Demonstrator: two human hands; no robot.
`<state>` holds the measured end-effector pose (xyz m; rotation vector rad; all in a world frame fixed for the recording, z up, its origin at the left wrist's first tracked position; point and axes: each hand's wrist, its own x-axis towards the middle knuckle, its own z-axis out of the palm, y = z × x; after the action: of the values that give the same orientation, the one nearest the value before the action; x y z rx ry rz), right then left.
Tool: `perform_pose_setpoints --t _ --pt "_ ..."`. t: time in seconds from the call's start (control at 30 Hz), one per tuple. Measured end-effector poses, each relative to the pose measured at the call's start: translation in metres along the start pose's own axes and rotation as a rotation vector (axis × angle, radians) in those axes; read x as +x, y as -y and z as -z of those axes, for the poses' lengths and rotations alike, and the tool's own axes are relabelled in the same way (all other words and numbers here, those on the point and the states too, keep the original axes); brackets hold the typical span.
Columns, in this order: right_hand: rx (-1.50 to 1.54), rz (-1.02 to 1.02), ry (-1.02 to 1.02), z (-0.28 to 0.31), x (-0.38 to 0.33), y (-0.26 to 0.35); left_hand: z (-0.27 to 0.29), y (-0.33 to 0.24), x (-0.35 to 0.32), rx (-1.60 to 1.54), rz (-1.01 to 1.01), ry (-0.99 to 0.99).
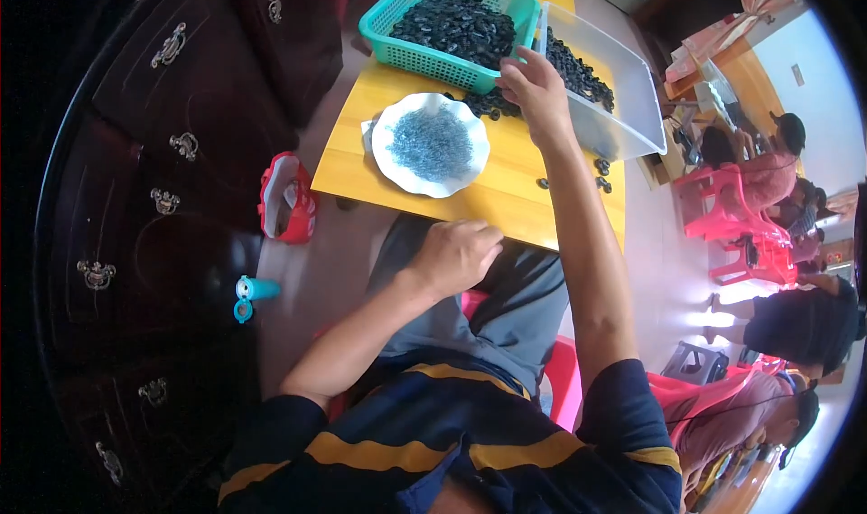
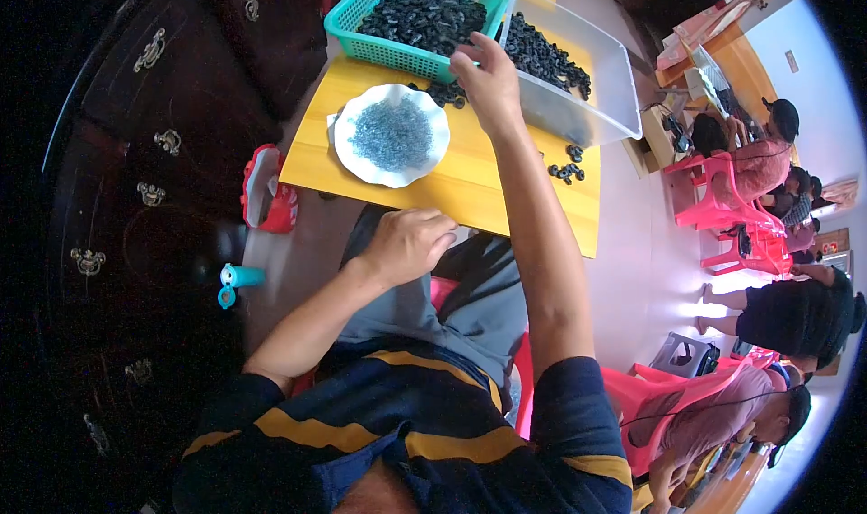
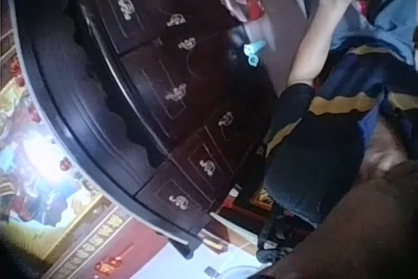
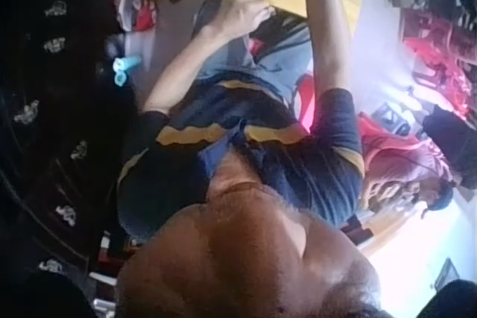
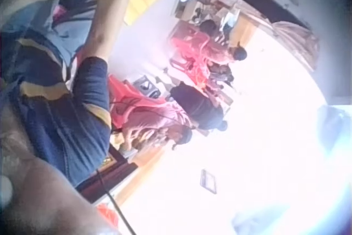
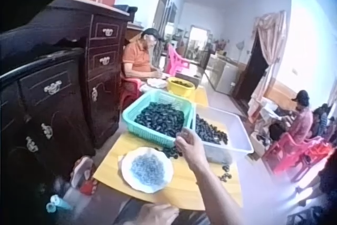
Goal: The person assembles small components by picking up tiny parts and fitting them into black pieces by hand, then placing them onto the table.
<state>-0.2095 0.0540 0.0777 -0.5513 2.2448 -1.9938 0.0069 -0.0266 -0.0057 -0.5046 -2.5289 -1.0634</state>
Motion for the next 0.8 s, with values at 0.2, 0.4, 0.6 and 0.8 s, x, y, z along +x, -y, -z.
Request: perform_pose_setpoints --t 0.2,0.4,0.6,0.8 --pt "-0.569 0.221 0.171 0.002 -0.064 -0.043 -0.001 0.000 -0.001 -0.013 -0.005 0.017" --pt "-0.751 0.343 0.154 -0.009 -0.106 -0.054 -0.001 -0.005 0.001 -0.028 -0.014 -0.010" --pt "-0.809 0.287 0.133 -0.023 -0.108 -0.054 -0.004 0.001 0.000 0.017 0.002 0.010" --pt "-0.879 0.304 0.155 -0.023 -0.106 -0.060 -0.006 0.001 0.000 -0.008 -0.012 -0.006"
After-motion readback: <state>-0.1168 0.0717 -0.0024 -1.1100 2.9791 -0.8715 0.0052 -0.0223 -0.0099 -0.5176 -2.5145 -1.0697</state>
